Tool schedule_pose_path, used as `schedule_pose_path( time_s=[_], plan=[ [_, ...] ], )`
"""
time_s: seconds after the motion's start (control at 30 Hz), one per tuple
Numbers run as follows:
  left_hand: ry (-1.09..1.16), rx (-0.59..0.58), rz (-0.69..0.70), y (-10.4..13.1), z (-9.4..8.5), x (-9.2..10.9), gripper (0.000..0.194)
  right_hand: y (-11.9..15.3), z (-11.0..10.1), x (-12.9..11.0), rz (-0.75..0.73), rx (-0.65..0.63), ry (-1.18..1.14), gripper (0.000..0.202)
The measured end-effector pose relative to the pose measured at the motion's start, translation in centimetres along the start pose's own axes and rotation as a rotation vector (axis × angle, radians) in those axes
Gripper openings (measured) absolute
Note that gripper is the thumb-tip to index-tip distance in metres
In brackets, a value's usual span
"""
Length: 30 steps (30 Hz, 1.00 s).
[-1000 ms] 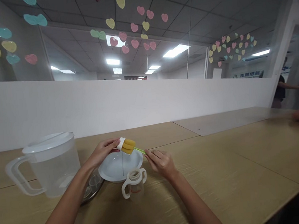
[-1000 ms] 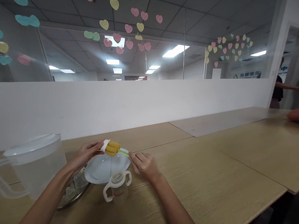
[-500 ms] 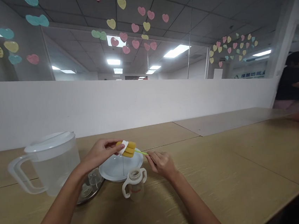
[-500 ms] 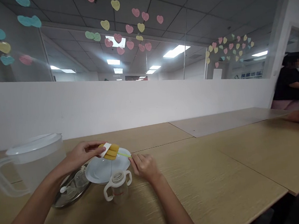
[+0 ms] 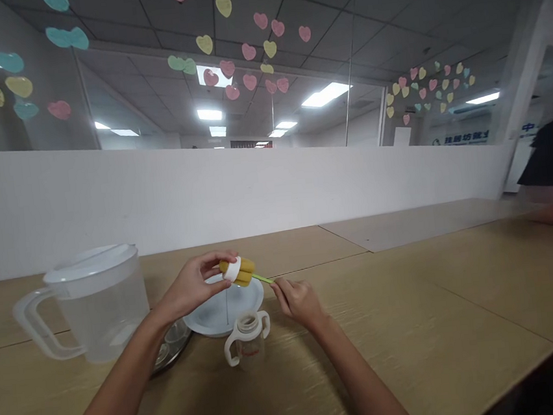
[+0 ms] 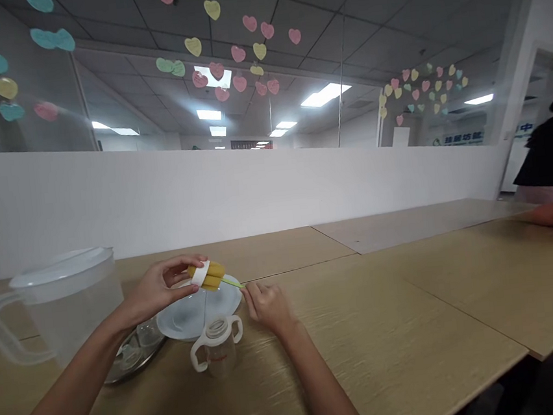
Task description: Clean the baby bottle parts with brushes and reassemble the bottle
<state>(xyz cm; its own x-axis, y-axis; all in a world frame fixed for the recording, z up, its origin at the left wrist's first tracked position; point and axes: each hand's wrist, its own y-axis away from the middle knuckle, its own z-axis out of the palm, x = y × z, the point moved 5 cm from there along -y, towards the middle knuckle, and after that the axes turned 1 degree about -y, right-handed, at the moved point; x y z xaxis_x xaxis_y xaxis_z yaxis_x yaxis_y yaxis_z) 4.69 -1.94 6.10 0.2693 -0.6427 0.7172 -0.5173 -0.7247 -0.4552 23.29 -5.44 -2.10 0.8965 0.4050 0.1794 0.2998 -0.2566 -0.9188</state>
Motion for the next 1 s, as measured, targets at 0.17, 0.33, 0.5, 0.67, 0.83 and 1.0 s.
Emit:
schedule_pose_path(
  time_s=[0.17,0.33,0.5,0.67,0.83,1.0],
  plan=[
    [-0.025,0.012,-0.126,0.1,0.4,-0.2,0.051,0.2,-0.3,0.3,0.015,0.032,-0.017,0.031],
    [0.001,0.089,-0.253,-0.1,0.3,-1.1,0.048,-0.2,-1.0,-0.1,-0.025,0.086,-0.025,0.022],
    [-0.004,0.103,-0.333,0.3,-1.4,-0.9,0.055,-0.5,-1.1,-1.0,-0.071,0.079,-0.008,0.019],
    [-0.435,0.136,-0.381,2.5,-6.7,-0.2,0.060,-0.2,-0.9,-0.7,-0.044,0.092,0.008,0.019],
    [-0.790,-0.168,-0.614,4.3,-9.6,-4.1,0.051,0.2,-0.7,0.3,0.021,0.086,0.025,0.020],
    [-0.804,-0.317,-0.873,4.6,-8.4,-9.4,0.047,0.1,-0.7,0.2,0.019,0.086,0.024,0.019]
  ],
)
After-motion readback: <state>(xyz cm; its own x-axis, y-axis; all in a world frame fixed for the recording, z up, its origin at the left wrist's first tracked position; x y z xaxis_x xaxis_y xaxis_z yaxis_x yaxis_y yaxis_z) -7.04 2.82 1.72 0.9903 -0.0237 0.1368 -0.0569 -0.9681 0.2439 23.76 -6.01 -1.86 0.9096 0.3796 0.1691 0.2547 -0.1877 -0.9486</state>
